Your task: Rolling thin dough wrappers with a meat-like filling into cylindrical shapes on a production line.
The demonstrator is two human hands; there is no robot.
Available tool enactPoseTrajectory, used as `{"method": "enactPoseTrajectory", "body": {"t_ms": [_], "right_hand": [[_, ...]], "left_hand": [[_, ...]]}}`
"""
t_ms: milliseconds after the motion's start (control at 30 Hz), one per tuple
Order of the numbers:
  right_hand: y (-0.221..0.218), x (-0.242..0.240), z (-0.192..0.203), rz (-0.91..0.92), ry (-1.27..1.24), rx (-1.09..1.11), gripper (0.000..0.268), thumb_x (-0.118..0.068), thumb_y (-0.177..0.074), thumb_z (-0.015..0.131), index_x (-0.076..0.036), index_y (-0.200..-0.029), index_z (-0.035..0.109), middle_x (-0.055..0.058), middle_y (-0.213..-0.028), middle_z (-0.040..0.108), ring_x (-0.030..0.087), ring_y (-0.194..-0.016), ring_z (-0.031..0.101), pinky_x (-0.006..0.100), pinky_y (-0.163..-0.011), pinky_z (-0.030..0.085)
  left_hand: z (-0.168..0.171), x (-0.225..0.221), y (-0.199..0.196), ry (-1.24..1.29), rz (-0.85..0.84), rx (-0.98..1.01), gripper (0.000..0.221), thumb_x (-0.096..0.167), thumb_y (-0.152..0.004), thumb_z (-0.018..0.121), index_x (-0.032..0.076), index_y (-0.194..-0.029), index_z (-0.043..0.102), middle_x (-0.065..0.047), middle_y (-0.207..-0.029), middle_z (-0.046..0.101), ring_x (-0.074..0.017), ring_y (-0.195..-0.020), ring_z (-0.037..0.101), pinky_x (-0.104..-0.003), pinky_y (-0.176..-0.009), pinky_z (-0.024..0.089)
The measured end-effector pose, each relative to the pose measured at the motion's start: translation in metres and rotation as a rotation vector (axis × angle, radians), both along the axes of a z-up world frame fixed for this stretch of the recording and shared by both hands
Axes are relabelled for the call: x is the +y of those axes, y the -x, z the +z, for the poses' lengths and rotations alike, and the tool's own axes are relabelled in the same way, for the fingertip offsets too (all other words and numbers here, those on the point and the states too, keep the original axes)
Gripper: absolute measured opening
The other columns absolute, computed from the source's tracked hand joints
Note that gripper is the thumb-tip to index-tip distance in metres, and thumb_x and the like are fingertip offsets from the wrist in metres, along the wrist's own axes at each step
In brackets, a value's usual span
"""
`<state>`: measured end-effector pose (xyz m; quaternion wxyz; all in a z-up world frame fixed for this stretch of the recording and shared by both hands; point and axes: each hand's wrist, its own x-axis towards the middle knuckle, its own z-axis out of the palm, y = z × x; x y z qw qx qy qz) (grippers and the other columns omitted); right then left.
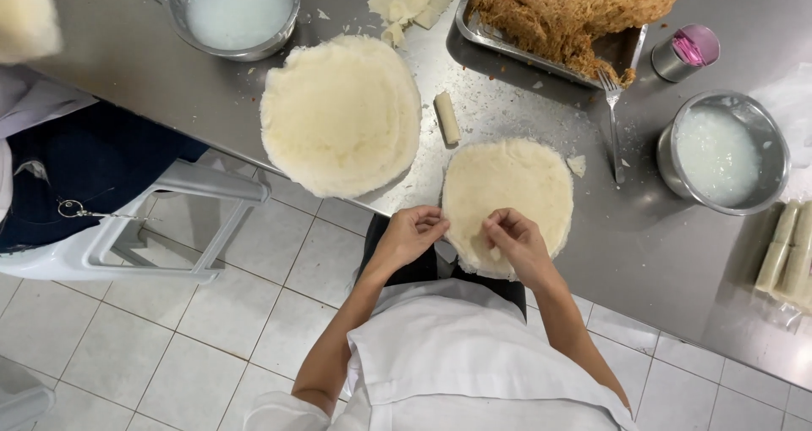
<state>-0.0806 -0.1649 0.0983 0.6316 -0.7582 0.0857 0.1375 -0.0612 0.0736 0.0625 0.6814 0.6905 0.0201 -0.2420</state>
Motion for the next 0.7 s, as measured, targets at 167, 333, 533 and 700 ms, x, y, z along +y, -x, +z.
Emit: {"method": "enactPoseTrajectory", "body": {"t_ms": [167, 333, 533, 700], "right_hand": [[0.004, 0.017, -0.025, 0.054, 0.056, -0.121, 0.019, -0.013, -0.098, 0.081, -0.003, -0.114, 0.078, 0.010, -0.085, 0.078, 0.017, -0.083, 0.072, 0.032, -0.076, 0.058], [-0.002, -0.001, -0.024, -0.006, 0.003, -0.024, 0.013, -0.015, -0.107, 0.071, -0.005, -0.107, 0.078, 0.007, -0.081, 0.073, 0.016, -0.079, 0.070, 0.032, -0.072, 0.059], [-0.005, 0.009, -0.027, -0.043, 0.015, -0.089, 0.018, -0.004, -0.106, 0.066, -0.003, -0.122, 0.074, 0.010, -0.094, 0.076, 0.018, -0.090, 0.069, 0.034, -0.082, 0.058], [-0.008, -0.021, -0.003, -0.170, -0.074, 0.230, 0.040, -0.018, -0.114, 0.042, -0.004, -0.147, 0.058, 0.025, -0.122, 0.071, 0.033, -0.111, 0.069, 0.047, -0.099, 0.055]], "left_hand": [[0.015, -0.011, 0.002, 0.066, 0.003, -0.021, 0.041, 0.021, -0.102, 0.078, -0.003, -0.135, 0.071, -0.024, -0.117, 0.080, -0.0228, -0.102, 0.079, -0.036, -0.091, 0.068], [0.018, -0.006, 0.003, 0.035, 0.012, -0.035, 0.044, 0.018, -0.104, 0.075, -0.005, -0.141, 0.067, -0.025, -0.117, 0.079, -0.0224, -0.101, 0.077, -0.036, -0.091, 0.067], [0.051, -0.020, -0.003, 0.034, -0.003, -0.078, 0.093, 0.037, -0.096, 0.084, -0.006, -0.163, 0.036, -0.031, -0.139, 0.065, -0.0378, -0.126, 0.069, -0.049, -0.107, 0.062], [0.031, -0.008, -0.006, -0.161, -0.218, -0.149, 0.072, 0.025, -0.096, 0.077, -0.005, -0.155, 0.050, -0.031, -0.140, 0.055, -0.0456, -0.135, 0.059, -0.054, -0.110, 0.059]]}}
